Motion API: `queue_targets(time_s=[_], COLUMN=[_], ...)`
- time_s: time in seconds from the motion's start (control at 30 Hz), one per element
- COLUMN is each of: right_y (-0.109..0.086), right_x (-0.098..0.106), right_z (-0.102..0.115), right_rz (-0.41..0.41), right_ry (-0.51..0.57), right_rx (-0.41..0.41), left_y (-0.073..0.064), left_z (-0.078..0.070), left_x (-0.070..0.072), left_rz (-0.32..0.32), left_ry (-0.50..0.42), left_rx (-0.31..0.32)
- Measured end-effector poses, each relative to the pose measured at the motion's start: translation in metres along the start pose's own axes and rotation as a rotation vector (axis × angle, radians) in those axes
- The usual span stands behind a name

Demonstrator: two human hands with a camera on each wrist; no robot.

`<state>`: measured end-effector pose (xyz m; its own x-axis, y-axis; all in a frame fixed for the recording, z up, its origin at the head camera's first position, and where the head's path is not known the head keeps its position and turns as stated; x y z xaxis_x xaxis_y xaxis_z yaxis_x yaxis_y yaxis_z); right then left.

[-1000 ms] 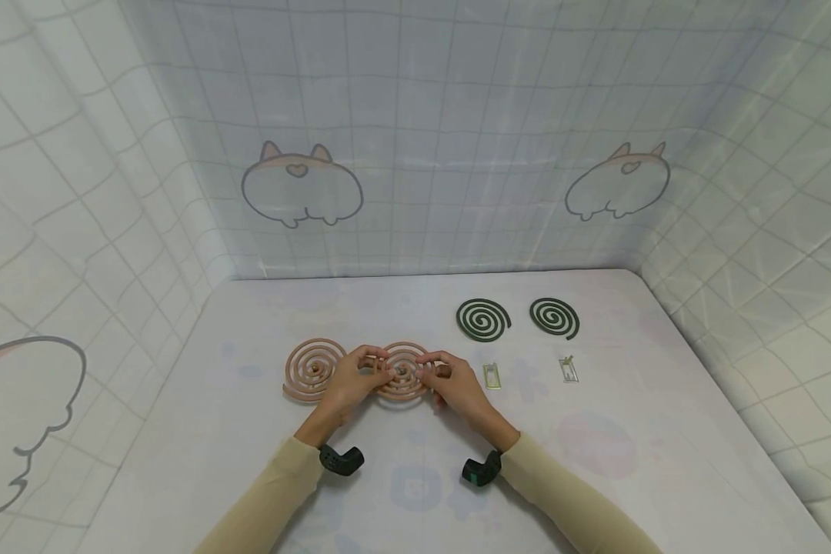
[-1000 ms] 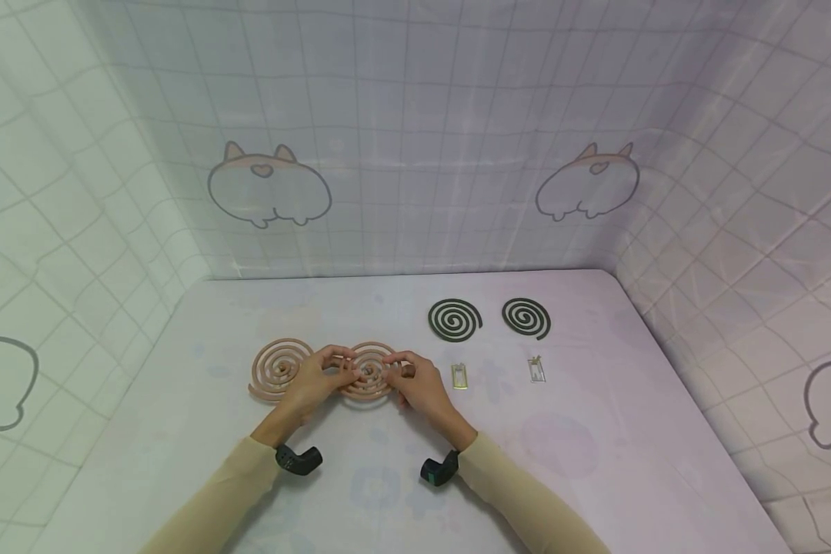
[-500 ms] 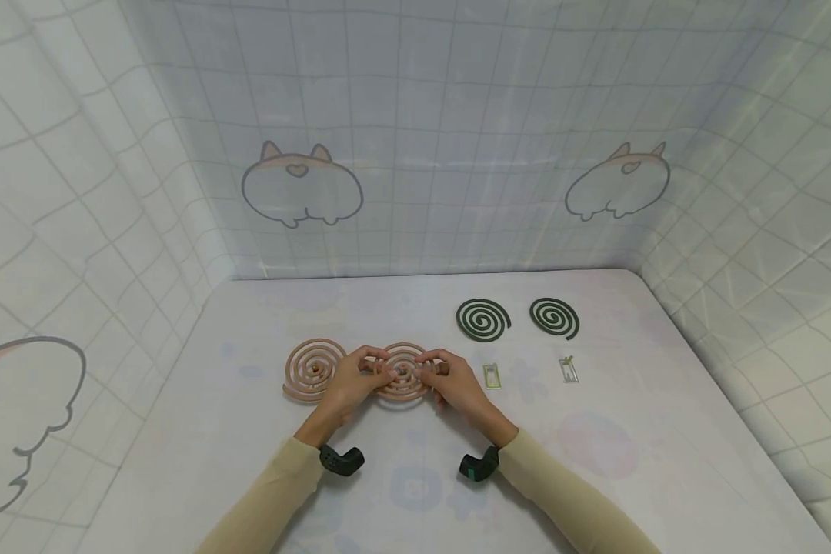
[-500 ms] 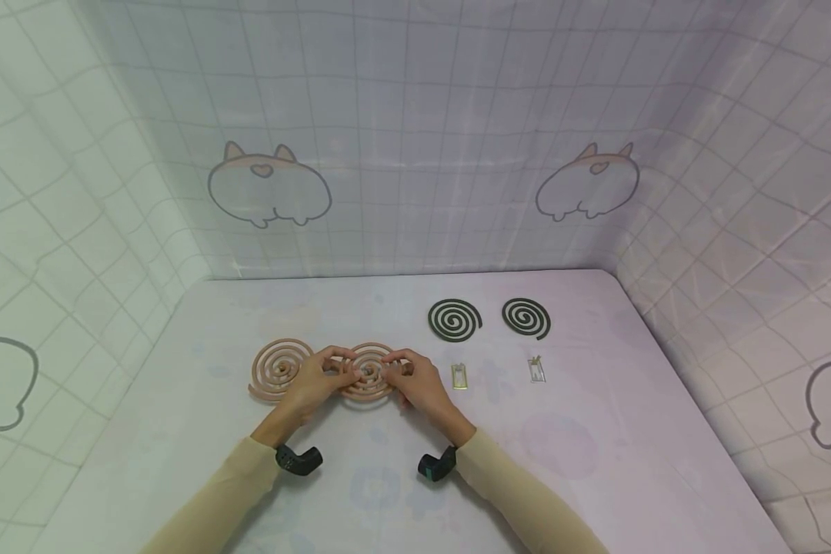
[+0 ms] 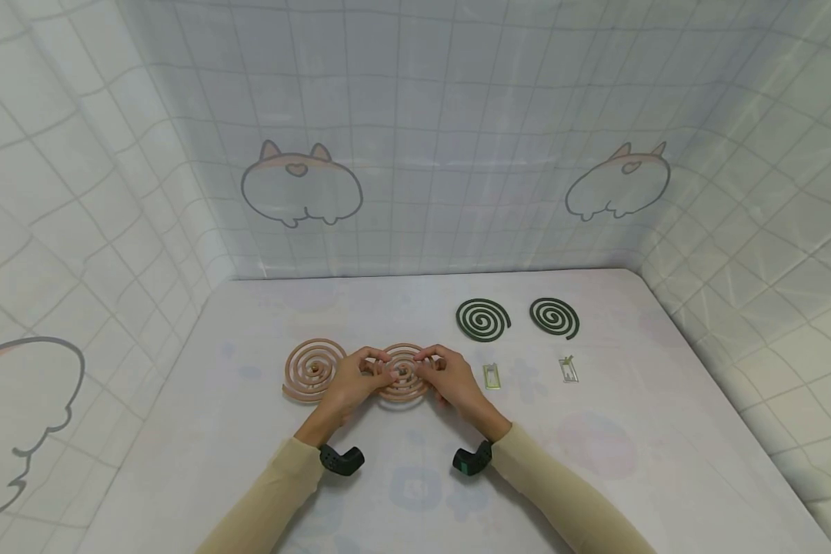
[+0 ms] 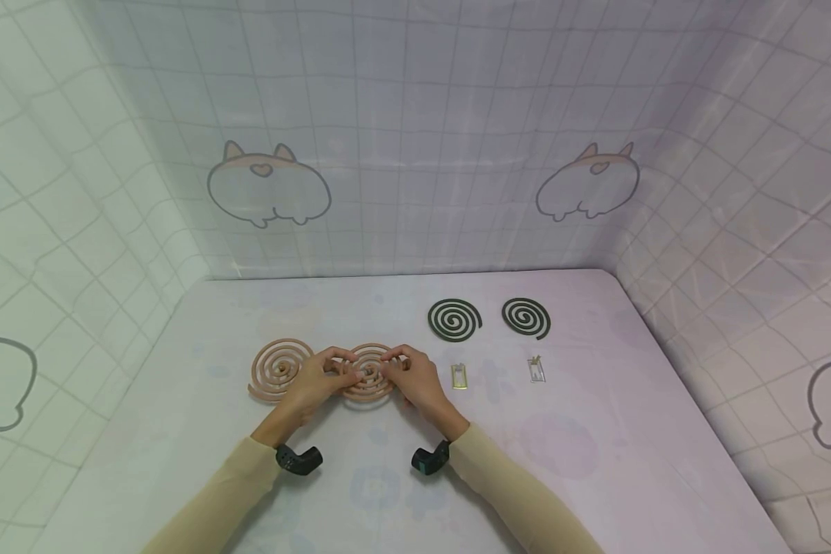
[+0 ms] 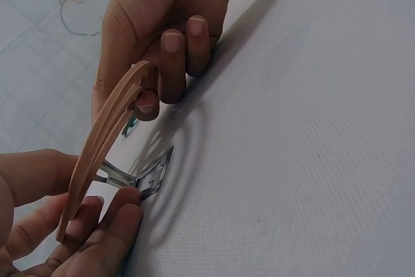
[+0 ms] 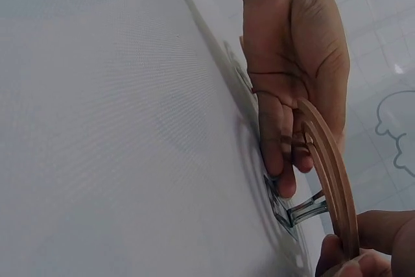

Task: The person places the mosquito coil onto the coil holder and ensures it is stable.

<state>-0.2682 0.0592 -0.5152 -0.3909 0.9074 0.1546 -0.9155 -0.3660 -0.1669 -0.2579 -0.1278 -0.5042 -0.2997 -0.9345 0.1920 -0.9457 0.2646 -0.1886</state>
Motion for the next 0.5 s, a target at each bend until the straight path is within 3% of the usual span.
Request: queue_targets(time_s=[0.5], right_y=[0.0022], right_x=[0.0000], right_z=[0.0006], right_rz=[-0.046], right_ry=[-0.035], right_rx=[0.006], left_y=[-0.0005], left_z=[-0.0012], left_x=[-0.0014], left_rz=[0.008], left_ry=[0.008], left_rx=[-0.013])
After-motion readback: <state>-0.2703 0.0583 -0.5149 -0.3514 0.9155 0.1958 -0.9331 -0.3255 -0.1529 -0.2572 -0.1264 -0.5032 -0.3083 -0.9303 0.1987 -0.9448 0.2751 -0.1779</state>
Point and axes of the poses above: each hand's wrist, its own y-axis towards the middle knuckle, its own x-axis out of the back of the hand, z = x × y, the point moved 9 cm from there along y, towards the middle knuckle, and after that the axes turned 9 degrees about z, right-handed, at the moved point
